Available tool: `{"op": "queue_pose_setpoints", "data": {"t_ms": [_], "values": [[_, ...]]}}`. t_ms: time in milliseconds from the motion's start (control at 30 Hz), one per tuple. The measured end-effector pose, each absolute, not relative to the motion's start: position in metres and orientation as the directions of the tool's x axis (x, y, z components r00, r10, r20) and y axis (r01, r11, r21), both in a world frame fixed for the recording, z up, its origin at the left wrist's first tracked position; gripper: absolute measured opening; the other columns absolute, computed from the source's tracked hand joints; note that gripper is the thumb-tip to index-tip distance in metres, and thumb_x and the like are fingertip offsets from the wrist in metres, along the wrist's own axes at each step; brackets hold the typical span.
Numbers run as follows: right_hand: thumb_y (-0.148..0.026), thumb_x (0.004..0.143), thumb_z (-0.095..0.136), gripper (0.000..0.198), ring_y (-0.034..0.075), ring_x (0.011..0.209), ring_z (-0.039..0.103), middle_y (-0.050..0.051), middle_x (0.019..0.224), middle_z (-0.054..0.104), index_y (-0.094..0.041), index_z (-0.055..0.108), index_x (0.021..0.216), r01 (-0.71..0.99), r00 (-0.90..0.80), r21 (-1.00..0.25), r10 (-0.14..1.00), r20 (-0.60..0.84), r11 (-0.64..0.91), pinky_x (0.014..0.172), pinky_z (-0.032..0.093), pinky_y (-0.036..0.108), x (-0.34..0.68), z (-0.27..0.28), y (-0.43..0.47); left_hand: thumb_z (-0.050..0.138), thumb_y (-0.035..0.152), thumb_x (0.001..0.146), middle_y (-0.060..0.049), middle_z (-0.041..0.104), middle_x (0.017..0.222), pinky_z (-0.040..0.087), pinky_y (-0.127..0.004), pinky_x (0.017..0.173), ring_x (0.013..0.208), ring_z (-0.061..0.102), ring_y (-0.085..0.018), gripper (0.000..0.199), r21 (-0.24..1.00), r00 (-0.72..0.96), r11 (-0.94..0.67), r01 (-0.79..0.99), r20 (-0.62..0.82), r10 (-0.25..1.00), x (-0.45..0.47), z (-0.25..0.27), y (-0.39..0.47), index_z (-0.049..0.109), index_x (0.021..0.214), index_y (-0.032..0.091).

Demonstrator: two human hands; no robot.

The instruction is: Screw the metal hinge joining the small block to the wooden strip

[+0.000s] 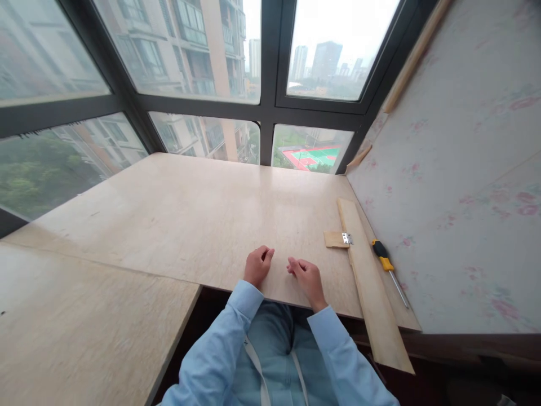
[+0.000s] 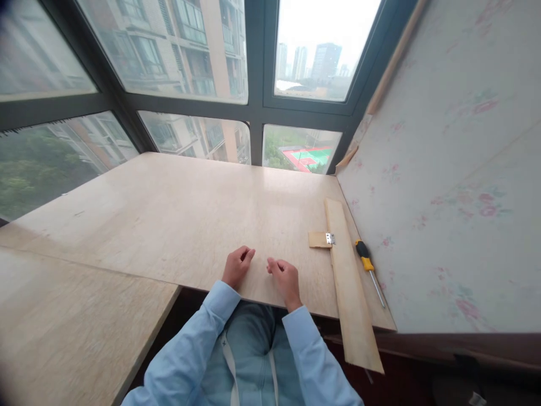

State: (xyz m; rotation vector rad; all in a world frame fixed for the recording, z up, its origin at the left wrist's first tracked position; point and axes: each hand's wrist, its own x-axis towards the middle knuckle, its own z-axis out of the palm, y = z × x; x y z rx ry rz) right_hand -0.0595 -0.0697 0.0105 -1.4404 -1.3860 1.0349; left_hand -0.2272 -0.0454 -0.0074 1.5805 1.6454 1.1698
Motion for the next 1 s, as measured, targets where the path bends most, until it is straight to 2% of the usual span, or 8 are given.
{"op": "queue_pose_setpoints", "data": {"t_ms": [67, 133, 267, 367, 533, 1000], "values": [[-0.067, 0.083, 0.060, 0.054, 0.019, 0.058, 0.062, 0.007, 0.063, 0.067, -0.017, 0.064, 0.061, 0.257, 0.145, -0.965, 0.989, -0.015, -0.052, 0.055, 0.051, 0.030, -0.060, -0.006, -0.059, 0.051, 0.047, 0.088, 0.001, 0.048, 0.058, 0.033, -0.027, 0.060, 0.058, 0.043, -0.013, 0.038, 0.912, -0.163, -0.086, 0.401, 0.164, 0.973, -0.230, -0.010, -0.047, 0.049, 0.062, 0.019], [-0.064, 0.085, 0.059, 0.051, 0.019, 0.059, 0.061, 0.006, 0.065, 0.066, -0.018, 0.064, 0.065, 0.257, 0.180, -0.966, 0.983, 0.021, -0.027, 0.054, 0.051, 0.029, -0.058, -0.015, -0.059, 0.052, 0.048, 0.087, 0.002, 0.047, 0.057, 0.032, -0.026, 0.059, 0.058, 0.042, -0.012, 0.039, 0.930, -0.182, -0.080, 0.360, 0.154, 0.971, -0.230, -0.011, -0.048, 0.048, 0.061, 0.019], [-0.051, 0.086, 0.061, 0.034, 0.018, 0.065, 0.062, 0.005, 0.072, 0.068, -0.018, 0.067, 0.083, 0.329, 0.121, -0.941, 0.985, 0.127, 0.081, 0.063, 0.053, 0.030, -0.054, -0.021, -0.066, 0.053, 0.048, 0.085, 0.002, 0.046, 0.057, 0.032, -0.026, 0.058, 0.058, 0.041, -0.012, 0.039, 0.940, -0.206, -0.070, 0.333, 0.145, 0.968, -0.228, -0.009, -0.048, 0.048, 0.060, 0.018], [-0.046, 0.084, 0.062, 0.031, 0.020, 0.071, 0.065, 0.007, 0.082, 0.071, -0.017, 0.068, 0.094, 0.334, 0.106, -0.938, 0.986, 0.130, 0.088, 0.068, 0.054, 0.032, -0.053, -0.021, -0.068, 0.054, 0.049, 0.085, 0.003, 0.045, 0.057, 0.033, -0.026, 0.059, 0.059, 0.041, -0.012, 0.040, 0.950, -0.213, -0.070, 0.303, 0.139, 0.967, -0.229, -0.008, -0.049, 0.048, 0.060, 0.018], [-0.044, 0.084, 0.061, 0.028, 0.021, 0.074, 0.067, 0.008, 0.083, 0.073, -0.018, 0.070, 0.090, 0.356, 0.069, -0.927, 0.986, 0.151, 0.117, 0.071, 0.054, 0.033, -0.053, -0.018, -0.067, 0.055, 0.051, 0.085, 0.002, 0.047, 0.058, 0.035, -0.026, 0.059, 0.059, 0.042, -0.012, 0.040, 0.960, -0.225, -0.061, 0.271, 0.125, 0.966, -0.230, -0.008, -0.051, 0.050, 0.062, 0.019], [-0.040, 0.085, 0.061, 0.023, 0.020, 0.074, 0.067, 0.007, 0.083, 0.073, -0.019, 0.070, 0.089, 0.278, 0.028, -0.950, 0.987, 0.156, 0.142, 0.070, 0.054, 0.032, -0.052, -0.014, -0.072, 0.058, 0.051, 0.085, 0.001, 0.054, 0.062, 0.038, -0.026, 0.060, 0.061, 0.048, -0.013, 0.039, 0.948, -0.263, -0.042, 0.317, 0.130, 0.956, -0.231, -0.011, -0.053, 0.057, 0.065, 0.018]]}}
